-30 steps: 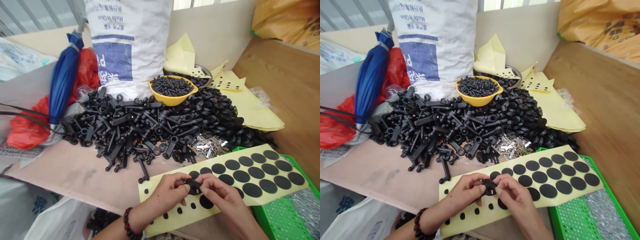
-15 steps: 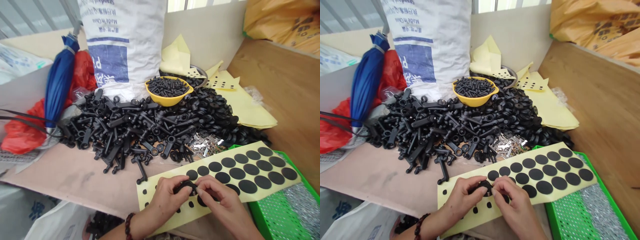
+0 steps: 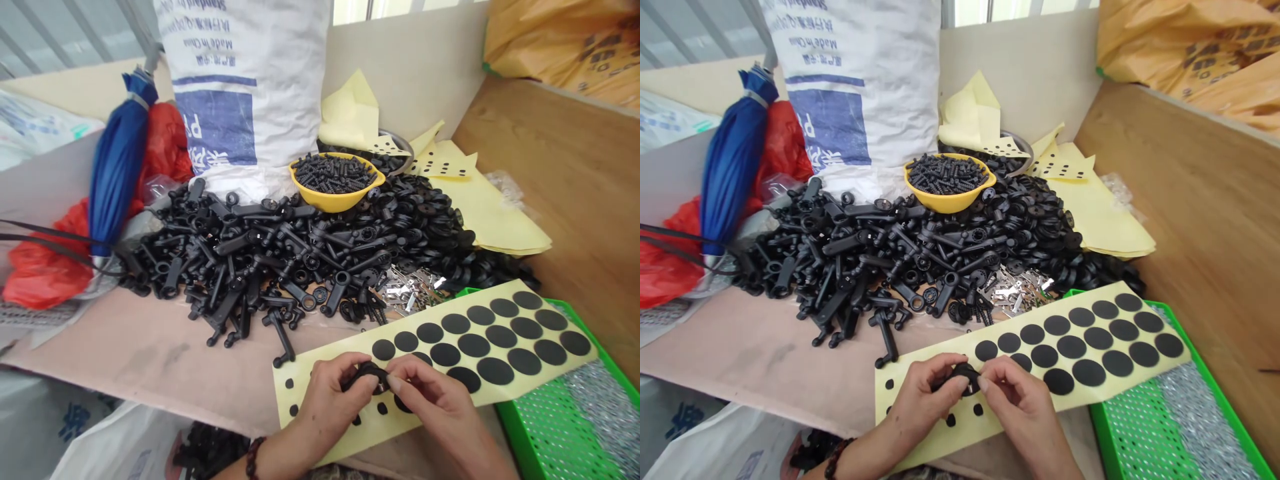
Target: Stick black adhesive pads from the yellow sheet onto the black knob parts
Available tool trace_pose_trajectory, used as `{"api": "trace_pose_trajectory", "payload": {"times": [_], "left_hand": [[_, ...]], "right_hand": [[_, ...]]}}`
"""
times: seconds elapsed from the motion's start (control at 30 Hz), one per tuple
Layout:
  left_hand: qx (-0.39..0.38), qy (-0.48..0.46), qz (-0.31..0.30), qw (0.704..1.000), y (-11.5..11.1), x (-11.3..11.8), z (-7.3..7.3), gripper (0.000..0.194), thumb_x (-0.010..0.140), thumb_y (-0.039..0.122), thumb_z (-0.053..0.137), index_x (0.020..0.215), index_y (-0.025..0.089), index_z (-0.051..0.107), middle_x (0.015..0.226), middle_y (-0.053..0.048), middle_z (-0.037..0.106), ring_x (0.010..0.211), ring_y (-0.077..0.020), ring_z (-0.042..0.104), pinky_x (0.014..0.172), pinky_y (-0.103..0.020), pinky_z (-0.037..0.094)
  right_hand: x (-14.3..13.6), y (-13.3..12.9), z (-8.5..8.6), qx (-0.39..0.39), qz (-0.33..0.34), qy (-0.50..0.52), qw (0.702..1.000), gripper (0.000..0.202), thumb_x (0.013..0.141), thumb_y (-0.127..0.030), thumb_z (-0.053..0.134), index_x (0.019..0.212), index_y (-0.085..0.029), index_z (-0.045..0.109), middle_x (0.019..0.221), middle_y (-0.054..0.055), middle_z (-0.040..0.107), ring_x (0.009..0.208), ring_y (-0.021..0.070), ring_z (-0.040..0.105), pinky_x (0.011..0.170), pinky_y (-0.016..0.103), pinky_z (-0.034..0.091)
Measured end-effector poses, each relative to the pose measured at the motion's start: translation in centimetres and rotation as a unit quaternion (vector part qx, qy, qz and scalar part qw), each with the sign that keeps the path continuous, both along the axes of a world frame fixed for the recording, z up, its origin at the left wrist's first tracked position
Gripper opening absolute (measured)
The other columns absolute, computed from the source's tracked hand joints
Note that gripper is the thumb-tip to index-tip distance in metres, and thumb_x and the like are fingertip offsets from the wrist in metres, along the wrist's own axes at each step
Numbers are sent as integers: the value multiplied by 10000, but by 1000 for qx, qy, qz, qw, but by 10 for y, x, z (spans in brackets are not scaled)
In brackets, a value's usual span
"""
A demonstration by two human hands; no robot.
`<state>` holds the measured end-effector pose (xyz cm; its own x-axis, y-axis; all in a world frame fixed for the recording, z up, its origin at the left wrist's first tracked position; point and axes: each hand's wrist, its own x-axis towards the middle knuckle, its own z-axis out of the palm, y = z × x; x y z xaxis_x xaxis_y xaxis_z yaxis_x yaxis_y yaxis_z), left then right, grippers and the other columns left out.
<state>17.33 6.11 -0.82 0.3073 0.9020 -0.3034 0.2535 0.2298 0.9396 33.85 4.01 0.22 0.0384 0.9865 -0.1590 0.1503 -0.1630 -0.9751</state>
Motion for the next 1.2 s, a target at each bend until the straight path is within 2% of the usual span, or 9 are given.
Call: {"api": "trace_pose_trajectory", "payload": {"times": [0.13, 0.27, 0.6, 0.8, 0.93, 1.07, 1.2], "left_hand": [[-23, 7, -5, 1000, -1, -2, 4, 283, 736, 266, 561, 962, 133, 669, 538, 56, 433, 461, -89, 397, 434, -194, 348], [-32, -6, 5, 999, -4, -3, 9, 258, 720, 267, 559, 924, 130, 640, 535, 57, 451, 452, -92, 429, 435, -201, 380], [-45, -86, 75, 992, -15, -1, 4, 293, 692, 330, 601, 900, 123, 615, 506, 80, 380, 440, -75, 351, 401, -197, 395], [-78, -120, 73, 987, -17, -4, 8, 334, 691, 386, 659, 897, 129, 606, 538, 64, 444, 426, -66, 407, 403, -182, 392], [-103, -147, 80, 981, -17, -5, 5, 406, 678, 454, 711, 902, 134, 596, 567, 57, 474, 425, -63, 436, 420, -190, 414], [-129, -183, 92, 970, -16, -5, 2, 482, 652, 517, 752, 909, 148, 577, 609, 33, 548, 444, -75, 480, 442, -206, 451], [-159, -207, 106, 960, -14, -7, 3, 529, 631, 563, 761, 905, 163, 548, 641, 14, 607, 442, -86, 521, 442, -204, 448]], "right_hand": [[-3, -5, -12, -4, 5, 19, 1000, 217, 768, -360, 641, 609, -223, 589, 636, -2, 579, 566, 164, 514, 497, 252, 423], [-11, -12, -21, 10, -21, 48, 999, 224, 820, -372, 591, 650, -227, 569, 659, -15, 546, 585, 155, 490, 514, 247, 396], [-16, -14, -22, -27, -31, 110, 993, 239, 784, -405, 656, 651, -220, 586, 634, -26, 525, 593, 148, 461, 542, 252, 366], [-18, -13, -21, -51, -20, 126, 991, 311, 759, -493, 694, 672, -212, 594, 638, -25, 541, 583, 140, 484, 538, 248, 394], [-18, -13, -20, -89, -7, 168, 982, 346, 742, -526, 722, 707, -212, 582, 656, -30, 564, 569, 122, 518, 547, 238, 430], [-20, -15, -19, -111, 19, 223, 968, 356, 734, -526, 745, 812, -219, 584, 606, -43, 592, 548, 116, 559, 545, 226, 435], [-23, -18, -20, -102, 44, 233, 966, 350, 784, -525, 701, 924, -231, 570, 601, -35, 629, 588, 147, 625, 574, 245, 464]]}}
